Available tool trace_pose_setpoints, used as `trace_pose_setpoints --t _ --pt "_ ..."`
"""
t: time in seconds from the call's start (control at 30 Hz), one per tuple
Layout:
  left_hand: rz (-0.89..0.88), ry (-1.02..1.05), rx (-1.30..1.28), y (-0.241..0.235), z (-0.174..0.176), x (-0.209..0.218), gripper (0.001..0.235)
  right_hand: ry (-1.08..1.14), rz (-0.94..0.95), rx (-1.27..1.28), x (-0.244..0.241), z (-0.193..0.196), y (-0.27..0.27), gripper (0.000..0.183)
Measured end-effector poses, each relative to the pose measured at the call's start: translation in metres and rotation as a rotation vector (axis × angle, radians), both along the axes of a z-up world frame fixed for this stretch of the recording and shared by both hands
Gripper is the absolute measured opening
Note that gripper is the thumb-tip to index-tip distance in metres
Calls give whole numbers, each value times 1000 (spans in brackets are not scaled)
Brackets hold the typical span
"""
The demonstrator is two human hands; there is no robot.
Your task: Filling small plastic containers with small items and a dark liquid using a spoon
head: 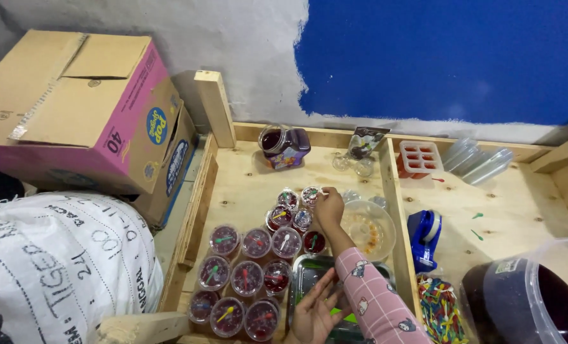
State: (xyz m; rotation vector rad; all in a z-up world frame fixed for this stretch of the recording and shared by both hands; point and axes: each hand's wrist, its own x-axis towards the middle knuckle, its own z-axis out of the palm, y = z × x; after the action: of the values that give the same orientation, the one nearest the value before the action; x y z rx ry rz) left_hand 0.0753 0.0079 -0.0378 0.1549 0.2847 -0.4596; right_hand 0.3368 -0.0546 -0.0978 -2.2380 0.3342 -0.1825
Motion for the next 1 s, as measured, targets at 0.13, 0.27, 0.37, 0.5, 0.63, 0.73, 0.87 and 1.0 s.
trace_pose_setpoints --t 0.13,0.27,0.37,0.5,0.63,0.73,0.87,1.0 --pt "11 6 0 0 0 2 67 -17 28 11 -3 14 4 32" --pt "1 21 1 -2 -5 -1 67 34 52 -22 -7 22 1 41" --pt "-9 -4 15 -3 -14 2 68 0 71 -103 -5 29 -7 43" --pt "-13 94 5 -1 -20 1 64 -73 65 -272 3 34 -36 32" --pt "-14 94 37 -2 -15 0 64 -66 41 -292 12 51 -96 38" --pt "-13 72 35 -2 -17 -1 65 -100 76 -650 19 57 -144 29" --pt "-8 53 52 -4 -22 -1 66 148 174 -909 27 61 -179 30" --pt "-17 42 96 -5 -23 -1 66 221 318 -961 31 43 -189 53"
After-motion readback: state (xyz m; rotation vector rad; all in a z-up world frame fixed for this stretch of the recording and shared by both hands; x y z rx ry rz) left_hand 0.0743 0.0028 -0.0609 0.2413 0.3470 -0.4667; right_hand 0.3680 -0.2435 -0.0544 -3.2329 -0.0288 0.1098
